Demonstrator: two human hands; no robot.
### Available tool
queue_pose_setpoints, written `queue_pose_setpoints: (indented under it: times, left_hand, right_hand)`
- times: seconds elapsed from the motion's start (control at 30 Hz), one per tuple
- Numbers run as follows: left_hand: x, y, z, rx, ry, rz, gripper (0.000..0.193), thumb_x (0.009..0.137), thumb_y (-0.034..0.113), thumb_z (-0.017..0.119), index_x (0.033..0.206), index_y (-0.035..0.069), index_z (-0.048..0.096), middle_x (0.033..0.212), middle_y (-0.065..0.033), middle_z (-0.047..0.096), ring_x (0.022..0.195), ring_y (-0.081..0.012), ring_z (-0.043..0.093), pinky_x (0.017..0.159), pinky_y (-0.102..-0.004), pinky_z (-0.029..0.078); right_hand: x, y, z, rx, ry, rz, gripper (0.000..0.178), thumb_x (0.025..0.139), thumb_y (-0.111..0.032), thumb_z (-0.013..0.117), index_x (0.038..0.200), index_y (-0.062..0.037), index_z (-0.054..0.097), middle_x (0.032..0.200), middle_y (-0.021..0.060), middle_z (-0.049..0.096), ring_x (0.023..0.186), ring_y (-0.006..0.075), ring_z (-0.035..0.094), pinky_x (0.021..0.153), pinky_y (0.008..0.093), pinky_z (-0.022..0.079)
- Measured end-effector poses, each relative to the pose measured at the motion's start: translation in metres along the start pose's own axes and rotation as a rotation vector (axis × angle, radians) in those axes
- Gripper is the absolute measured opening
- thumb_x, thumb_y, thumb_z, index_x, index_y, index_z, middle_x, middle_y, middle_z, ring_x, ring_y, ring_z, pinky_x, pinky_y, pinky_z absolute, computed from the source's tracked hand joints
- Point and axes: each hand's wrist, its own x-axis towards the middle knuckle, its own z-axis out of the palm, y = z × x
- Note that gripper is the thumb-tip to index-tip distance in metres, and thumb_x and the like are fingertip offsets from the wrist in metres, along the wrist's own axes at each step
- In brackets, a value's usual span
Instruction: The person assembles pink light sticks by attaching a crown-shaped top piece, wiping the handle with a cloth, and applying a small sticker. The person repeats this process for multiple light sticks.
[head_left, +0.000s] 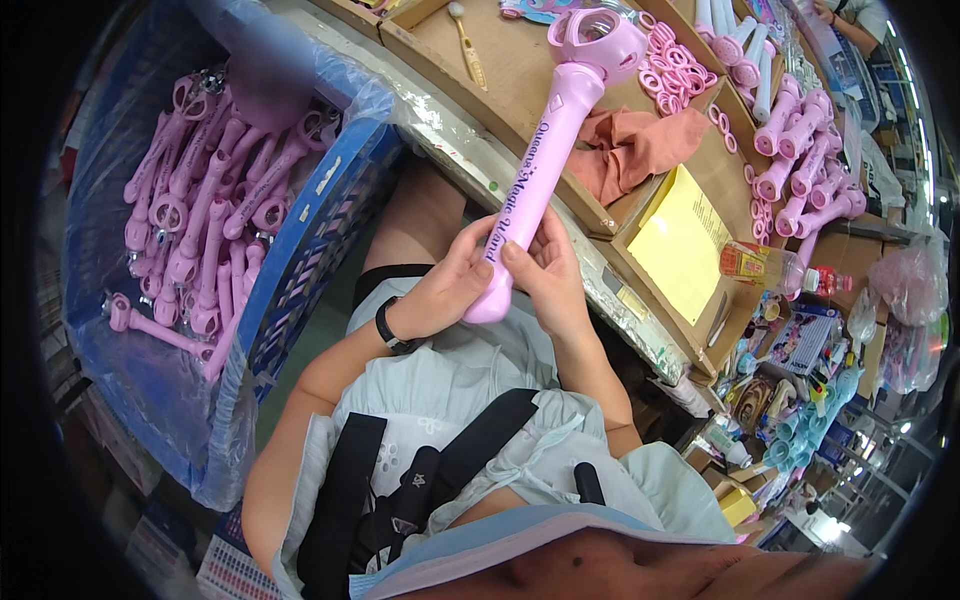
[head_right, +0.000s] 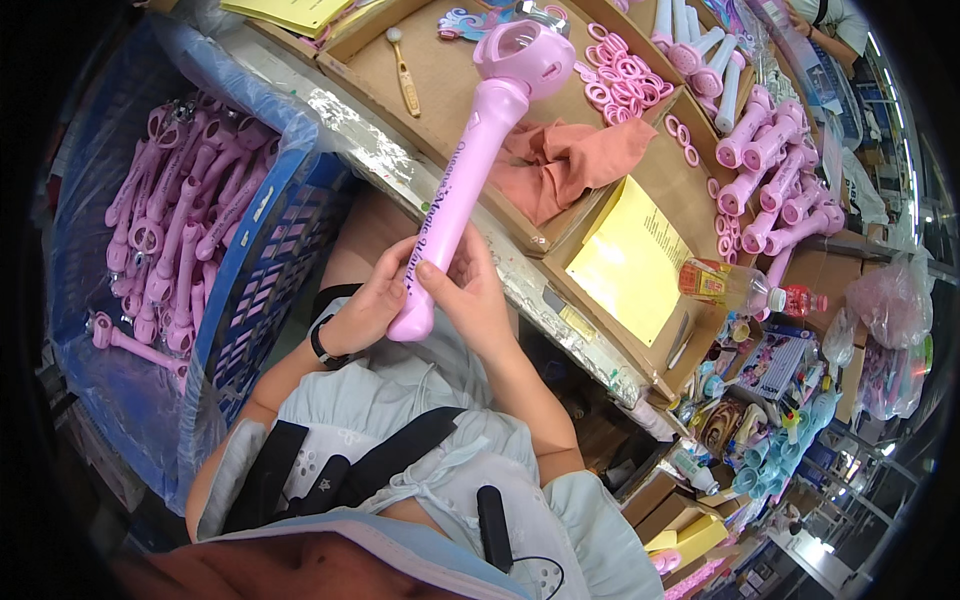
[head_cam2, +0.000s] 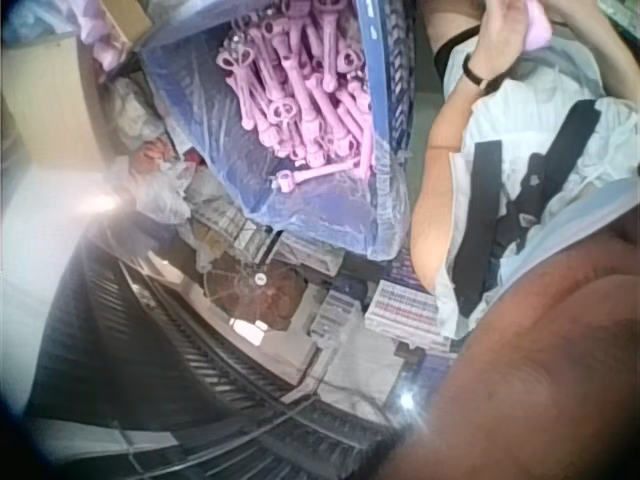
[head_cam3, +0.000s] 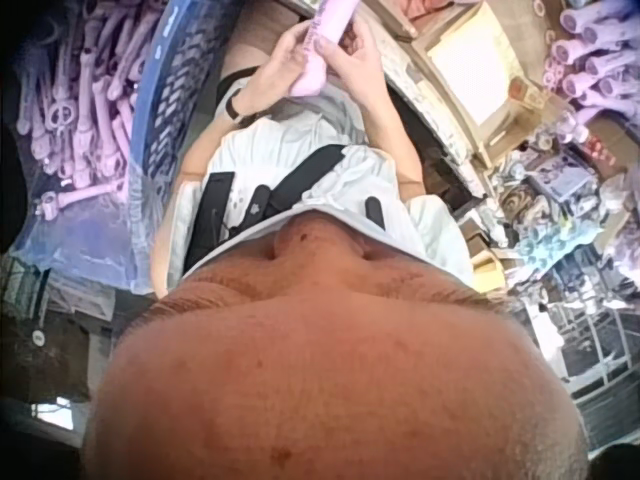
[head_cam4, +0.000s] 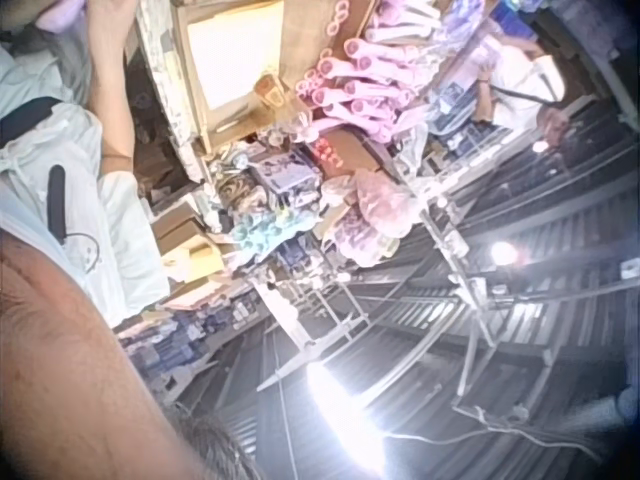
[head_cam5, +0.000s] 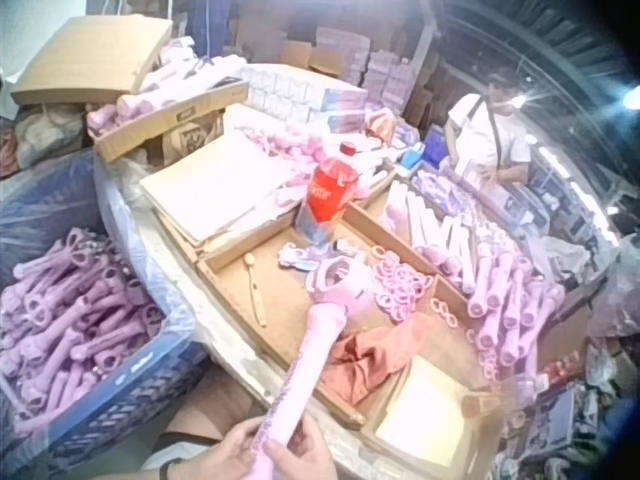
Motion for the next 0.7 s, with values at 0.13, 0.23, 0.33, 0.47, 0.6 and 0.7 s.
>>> queue_pose_setpoints:
  times: [0.13, 0.23, 0.33, 0.47, 0.6, 0.7]
  left_hand:
    - [-0.005, 0.000, 0.002, -0.222, 0.054, -0.185, 0.055, 0.099, 0.025, 0.043, 0.144, 0.007, 0.017, 0.116, -0.0092, 0.052, 0.099, -0.0126, 0.055, 0.084, -0.0273, 0.045]
    - [-0.003, -0.002, 0.003, -0.321, 0.084, -0.179, 0.054, 0.098, 0.020, 0.046, 0.143, 0.007, 0.018, 0.114, -0.0093, 0.054, 0.092, -0.0152, 0.060, 0.078, -0.0281, 0.049]
    - [-0.004, 0.000, 0.001, -0.431, -0.028, -0.207, 0.054, 0.097, 0.022, 0.047, 0.141, 0.007, 0.020, 0.101, -0.0130, 0.058, 0.084, -0.0180, 0.062, 0.075, -0.0309, 0.051]
    - [-0.003, 0.002, -0.003, -0.431, -0.046, -0.230, 0.052, 0.095, 0.035, 0.047, 0.135, 0.007, 0.028, 0.092, -0.0160, 0.058, 0.075, -0.0225, 0.062, 0.069, -0.0323, 0.051]
    - [-0.001, 0.002, -0.003, -0.426, -0.052, -0.224, 0.047, 0.096, 0.035, 0.045, 0.130, 0.005, 0.033, 0.090, -0.0155, 0.058, 0.074, -0.0221, 0.062, 0.066, -0.0313, 0.051]
    - [-0.001, 0.002, -0.003, -0.451, -0.048, -0.216, 0.045, 0.096, 0.034, 0.045, 0.127, 0.004, 0.034, 0.090, -0.0155, 0.059, 0.074, -0.0220, 0.062, 0.067, -0.0309, 0.050]
  right_hand:
    - [0.001, -0.004, 0.006, -0.151, 0.044, -0.011, 0.067, 0.080, -0.013, 0.070, 0.134, 0.0009, 0.034, 0.111, 0.0110, 0.055, 0.101, 0.0184, 0.056, 0.087, 0.0328, 0.045]
    - [-0.001, -0.004, 0.007, -0.440, 0.058, -0.196, 0.064, 0.081, -0.018, 0.071, 0.132, 0.0032, 0.038, 0.107, 0.0122, 0.056, 0.095, 0.0181, 0.057, 0.083, 0.0308, 0.047]
    - [0.002, -0.021, -0.015, -0.609, 0.076, -0.164, 0.051, 0.081, -0.020, 0.070, 0.123, 0.0027, 0.051, 0.100, 0.0122, 0.057, 0.086, 0.0179, 0.058, 0.077, 0.0293, 0.048]
    - [0.027, -0.078, -0.081, -0.826, 0.457, -0.493, 0.019, 0.087, -0.016, 0.061, 0.099, -0.0008, 0.063, 0.086, 0.0092, 0.061, 0.076, 0.0182, 0.058, 0.071, 0.0292, 0.046]
    - [0.084, -0.129, -0.156, -1.165, 0.773, -0.399, 0.036, 0.085, -0.031, 0.063, 0.083, 0.0041, 0.069, 0.086, 0.0171, 0.065, 0.073, 0.0235, 0.061, 0.068, 0.0333, 0.047]
    - [0.111, -0.117, -0.182, -1.390, 0.792, -0.383, 0.043, 0.082, -0.037, 0.066, 0.080, 0.0053, 0.069, 0.084, 0.0189, 0.067, 0.075, 0.0230, 0.062, 0.071, 0.0310, 0.047]
